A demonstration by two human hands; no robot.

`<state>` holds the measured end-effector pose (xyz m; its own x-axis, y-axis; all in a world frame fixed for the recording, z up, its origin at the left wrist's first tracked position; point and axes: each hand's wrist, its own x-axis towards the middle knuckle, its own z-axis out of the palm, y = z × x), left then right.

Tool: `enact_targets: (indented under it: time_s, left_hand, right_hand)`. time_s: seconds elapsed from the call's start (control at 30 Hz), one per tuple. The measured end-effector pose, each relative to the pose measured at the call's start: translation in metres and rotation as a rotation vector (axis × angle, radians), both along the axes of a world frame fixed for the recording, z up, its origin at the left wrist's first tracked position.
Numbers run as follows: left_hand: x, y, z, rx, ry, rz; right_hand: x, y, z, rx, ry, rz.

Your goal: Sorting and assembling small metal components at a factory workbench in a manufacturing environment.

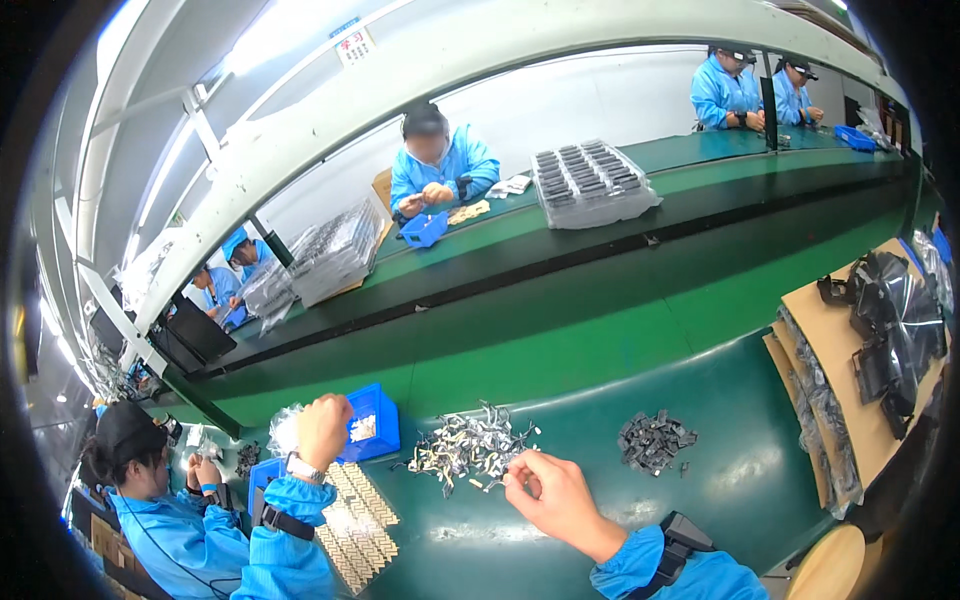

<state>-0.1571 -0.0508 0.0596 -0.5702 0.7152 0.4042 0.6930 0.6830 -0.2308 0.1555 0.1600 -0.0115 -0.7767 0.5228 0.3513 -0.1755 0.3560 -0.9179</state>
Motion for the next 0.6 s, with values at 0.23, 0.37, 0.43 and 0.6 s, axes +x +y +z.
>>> enact_targets:
  time_s: [0.23, 0.37, 0.43, 0.6]
  left_hand:
    - [-0.009, -0.049, 0.031, 0.087, 0.086, 0.205]
    - [-0.054, -0.153, 0.024, 0.157, 0.170, 0.264]
    - [-0.086, -0.239, -0.005, 0.008, 0.054, 0.505]
    - [-0.066, -0.284, -0.039, -0.110, -0.588, 0.259]
  right_hand:
    - [-0.002, -0.005, 0.002, -0.008, -0.001, 0.028]
    - [0.003, -0.005, 0.001, -0.033, 0.000, 0.000]
    - [-0.003, -0.007, 0.002, -0.032, 0.009, 0.029]
    - [-0.005, -0.007, -0.002, -0.043, -0.018, 0.019]
